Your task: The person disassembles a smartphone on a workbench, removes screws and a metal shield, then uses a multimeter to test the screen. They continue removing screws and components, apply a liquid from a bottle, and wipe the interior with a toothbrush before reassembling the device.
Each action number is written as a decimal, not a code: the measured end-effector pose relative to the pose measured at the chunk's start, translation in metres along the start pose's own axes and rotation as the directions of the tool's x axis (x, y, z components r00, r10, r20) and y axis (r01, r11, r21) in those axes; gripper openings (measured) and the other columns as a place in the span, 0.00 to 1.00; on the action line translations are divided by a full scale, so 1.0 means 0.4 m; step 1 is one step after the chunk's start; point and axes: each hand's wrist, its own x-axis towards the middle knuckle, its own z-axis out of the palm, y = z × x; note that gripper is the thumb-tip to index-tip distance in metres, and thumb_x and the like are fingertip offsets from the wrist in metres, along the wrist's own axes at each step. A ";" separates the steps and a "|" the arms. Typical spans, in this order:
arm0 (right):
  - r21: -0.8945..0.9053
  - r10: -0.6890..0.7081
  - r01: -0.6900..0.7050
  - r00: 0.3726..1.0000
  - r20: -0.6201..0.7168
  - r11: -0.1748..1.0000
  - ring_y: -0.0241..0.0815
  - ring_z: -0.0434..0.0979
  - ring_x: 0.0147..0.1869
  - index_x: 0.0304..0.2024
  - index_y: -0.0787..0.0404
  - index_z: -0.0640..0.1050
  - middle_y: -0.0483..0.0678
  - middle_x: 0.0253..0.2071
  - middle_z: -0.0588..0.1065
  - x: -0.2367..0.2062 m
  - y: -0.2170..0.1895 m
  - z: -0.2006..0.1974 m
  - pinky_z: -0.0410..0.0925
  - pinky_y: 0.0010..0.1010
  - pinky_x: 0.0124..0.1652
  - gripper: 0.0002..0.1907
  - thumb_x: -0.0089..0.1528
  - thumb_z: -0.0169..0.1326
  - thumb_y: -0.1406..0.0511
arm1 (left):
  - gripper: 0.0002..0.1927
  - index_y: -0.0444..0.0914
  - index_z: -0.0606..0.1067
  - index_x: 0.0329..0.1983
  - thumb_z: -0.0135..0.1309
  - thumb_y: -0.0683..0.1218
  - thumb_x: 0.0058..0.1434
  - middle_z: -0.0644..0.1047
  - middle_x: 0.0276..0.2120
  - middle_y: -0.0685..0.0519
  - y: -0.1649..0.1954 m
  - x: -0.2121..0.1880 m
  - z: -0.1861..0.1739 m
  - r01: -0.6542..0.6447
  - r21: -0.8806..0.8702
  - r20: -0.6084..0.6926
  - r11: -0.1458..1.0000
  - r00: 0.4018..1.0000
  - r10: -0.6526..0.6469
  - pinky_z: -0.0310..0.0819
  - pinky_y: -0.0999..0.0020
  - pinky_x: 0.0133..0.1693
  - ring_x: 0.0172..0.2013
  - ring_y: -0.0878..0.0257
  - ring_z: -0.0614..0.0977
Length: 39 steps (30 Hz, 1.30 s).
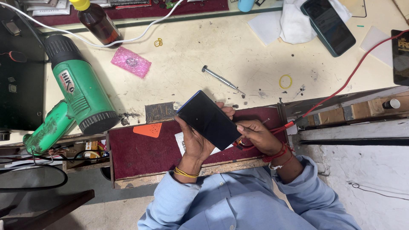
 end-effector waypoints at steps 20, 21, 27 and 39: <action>-0.034 0.019 -0.019 1.000 -0.017 0.999 0.31 0.77 0.44 0.53 0.70 0.79 0.47 0.41 0.81 -0.009 -0.027 -0.002 0.71 0.27 0.45 0.19 0.73 0.45 0.62 | 0.61 0.27 0.61 0.72 0.25 0.83 0.59 0.71 0.63 0.33 -0.006 0.001 0.006 0.001 -0.016 0.008 1.000 1.000 -0.001 0.63 0.48 0.71 0.67 0.42 0.72; -0.036 0.013 -0.013 1.000 -0.011 0.999 0.32 0.78 0.44 0.53 0.70 0.79 0.47 0.41 0.81 -0.009 -0.026 -0.003 0.71 0.27 0.45 0.19 0.73 0.45 0.62 | 0.61 0.28 0.61 0.72 0.25 0.83 0.59 0.71 0.64 0.33 -0.007 0.002 0.006 0.003 -0.020 0.009 1.000 1.000 -0.003 0.63 0.48 0.71 0.67 0.42 0.72; -0.004 -0.008 0.008 1.000 0.020 1.000 0.34 0.80 0.45 0.52 0.70 0.79 0.47 0.42 0.80 -0.005 -0.026 -0.003 0.73 0.29 0.47 0.19 0.73 0.44 0.61 | 0.62 0.27 0.60 0.73 0.25 0.83 0.59 0.72 0.63 0.34 -0.012 0.004 0.001 0.011 -0.051 0.011 0.999 1.000 -0.011 0.63 0.48 0.72 0.67 0.43 0.72; -0.013 0.003 -0.003 1.000 0.007 1.000 0.34 0.79 0.45 0.52 0.71 0.79 0.49 0.42 0.80 -0.004 -0.034 0.003 0.73 0.30 0.47 0.19 0.73 0.44 0.62 | 0.63 0.26 0.60 0.73 0.24 0.84 0.58 0.72 0.62 0.33 -0.013 0.005 -0.003 0.019 -0.049 0.013 0.999 1.000 -0.018 0.65 0.50 0.71 0.67 0.44 0.73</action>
